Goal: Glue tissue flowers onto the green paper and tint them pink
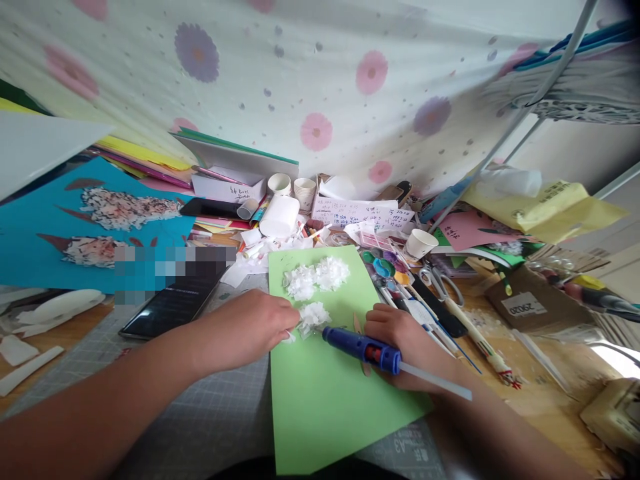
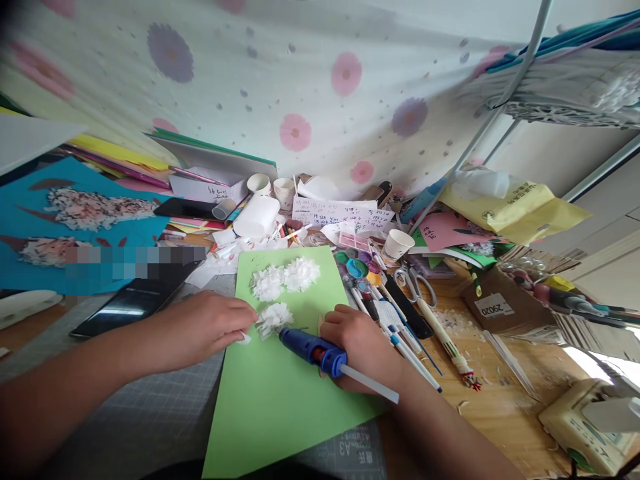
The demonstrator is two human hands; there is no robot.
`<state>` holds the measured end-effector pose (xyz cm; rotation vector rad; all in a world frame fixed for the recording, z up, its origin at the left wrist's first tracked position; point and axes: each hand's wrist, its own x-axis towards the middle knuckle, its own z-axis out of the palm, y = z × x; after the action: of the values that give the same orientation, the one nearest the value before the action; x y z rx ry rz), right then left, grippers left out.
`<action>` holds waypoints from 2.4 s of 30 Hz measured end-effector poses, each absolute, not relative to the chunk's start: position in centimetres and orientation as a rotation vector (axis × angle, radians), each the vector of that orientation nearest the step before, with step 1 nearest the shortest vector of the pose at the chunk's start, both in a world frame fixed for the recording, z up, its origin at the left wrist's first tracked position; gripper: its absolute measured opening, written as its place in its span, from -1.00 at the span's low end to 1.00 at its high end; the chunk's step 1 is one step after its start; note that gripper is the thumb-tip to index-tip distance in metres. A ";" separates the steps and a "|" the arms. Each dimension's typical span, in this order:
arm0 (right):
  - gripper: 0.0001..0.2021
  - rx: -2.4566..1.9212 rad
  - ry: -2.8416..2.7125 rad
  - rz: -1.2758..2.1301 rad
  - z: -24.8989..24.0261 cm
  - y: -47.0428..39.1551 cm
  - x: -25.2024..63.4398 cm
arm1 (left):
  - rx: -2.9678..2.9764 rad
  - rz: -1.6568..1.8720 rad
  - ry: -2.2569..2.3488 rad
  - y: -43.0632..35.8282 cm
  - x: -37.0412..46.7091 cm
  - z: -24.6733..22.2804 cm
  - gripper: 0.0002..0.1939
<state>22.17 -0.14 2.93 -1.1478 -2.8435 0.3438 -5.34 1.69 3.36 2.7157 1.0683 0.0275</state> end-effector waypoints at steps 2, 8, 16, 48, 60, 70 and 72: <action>-0.85 -1.132 -2.843 0.361 3.0 -0.2 22.2 | 2.716 0.023 1.068 1.6 -5.4 3.4 -0.87; -0.88 -1.110 -2.814 0.301 2.4 -0.2 22.2 | 2.729 0.027 1.067 1.5 -5.4 3.4 -0.85; -0.85 -1.072 -2.852 0.283 2.9 -0.4 22.1 | 2.714 0.019 1.069 1.5 -5.5 3.2 -0.88; -0.93 -1.146 -2.722 0.568 3.6 -0.6 22.1 | 2.733 -0.006 1.078 1.6 -5.4 3.3 -0.86; -0.95 -1.149 -2.783 0.580 3.9 -0.5 22.4 | 2.725 -0.017 1.079 1.7 -5.4 3.2 -0.86; -0.92 -1.146 -2.861 0.464 4.1 -0.2 22.6 | 2.704 0.022 1.068 1.6 -5.5 3.3 -0.87; -0.92 -1.131 -2.874 0.475 4.3 -0.2 22.7 | 2.694 0.020 1.067 1.6 -5.5 3.2 -0.87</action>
<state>22.69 -0.25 4.27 -1.1313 -2.8744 0.4750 -5.49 1.57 3.25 2.6944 1.0669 0.0200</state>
